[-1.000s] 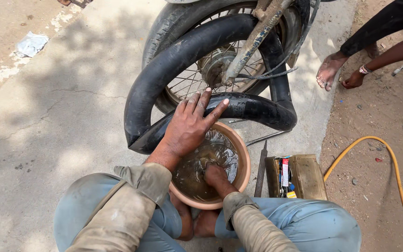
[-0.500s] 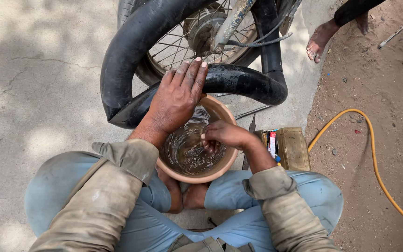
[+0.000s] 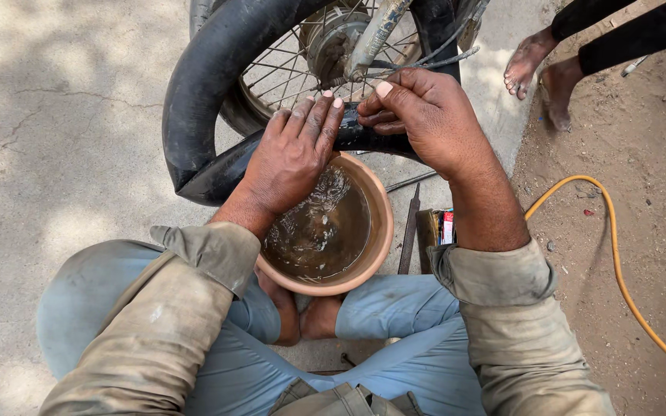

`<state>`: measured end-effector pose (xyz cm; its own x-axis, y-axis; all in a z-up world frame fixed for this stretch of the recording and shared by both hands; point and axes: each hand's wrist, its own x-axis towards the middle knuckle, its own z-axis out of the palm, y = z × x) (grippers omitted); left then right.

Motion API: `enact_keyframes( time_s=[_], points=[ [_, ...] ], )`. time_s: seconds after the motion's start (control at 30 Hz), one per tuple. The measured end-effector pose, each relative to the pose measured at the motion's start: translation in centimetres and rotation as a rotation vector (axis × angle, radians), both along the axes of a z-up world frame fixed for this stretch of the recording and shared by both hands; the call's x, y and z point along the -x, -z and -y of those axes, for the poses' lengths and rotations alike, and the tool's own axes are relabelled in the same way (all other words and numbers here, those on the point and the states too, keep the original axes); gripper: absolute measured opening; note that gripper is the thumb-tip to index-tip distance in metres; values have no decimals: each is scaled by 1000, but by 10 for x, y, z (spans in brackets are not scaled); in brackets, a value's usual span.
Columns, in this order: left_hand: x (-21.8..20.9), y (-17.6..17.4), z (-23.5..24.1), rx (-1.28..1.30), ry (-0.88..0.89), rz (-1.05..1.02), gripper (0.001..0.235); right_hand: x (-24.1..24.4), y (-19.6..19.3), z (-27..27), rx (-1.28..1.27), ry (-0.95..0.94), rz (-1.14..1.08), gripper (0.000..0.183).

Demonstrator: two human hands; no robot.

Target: The person inflates a motorcycle inner tube using a hose and then submerges it in a basin of water to check for air leaks. They repeatedly dip and rotate the tube to locate the puncture.

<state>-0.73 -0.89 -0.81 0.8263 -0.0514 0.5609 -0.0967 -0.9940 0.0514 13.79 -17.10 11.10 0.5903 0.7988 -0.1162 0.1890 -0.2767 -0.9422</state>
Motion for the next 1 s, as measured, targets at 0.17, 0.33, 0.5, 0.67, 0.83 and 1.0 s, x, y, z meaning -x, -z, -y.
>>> enact_keyframes(
  time_s=[0.17, 0.33, 0.5, 0.67, 0.83, 1.0],
  points=[
    [0, 1, -1, 39, 10, 10, 65, 4, 3, 1, -35, 21, 27, 28],
    [2, 0, 0, 52, 15, -7, 68, 9, 16, 27, -118, 110, 59, 29],
    [1, 1, 1, 122, 80, 2, 69, 38, 76, 59, 8, 204, -56, 27],
    [4, 2, 2, 19, 57, 2, 67, 73, 102, 70, 160, -135, 650, 28],
    [5, -10, 5, 53, 90, -10, 62, 34, 54, 82, -109, 364, 234, 18],
    [5, -10, 4, -20, 59, -1, 68, -41, -20, 110, -565, 791, 545, 6]
  ],
)
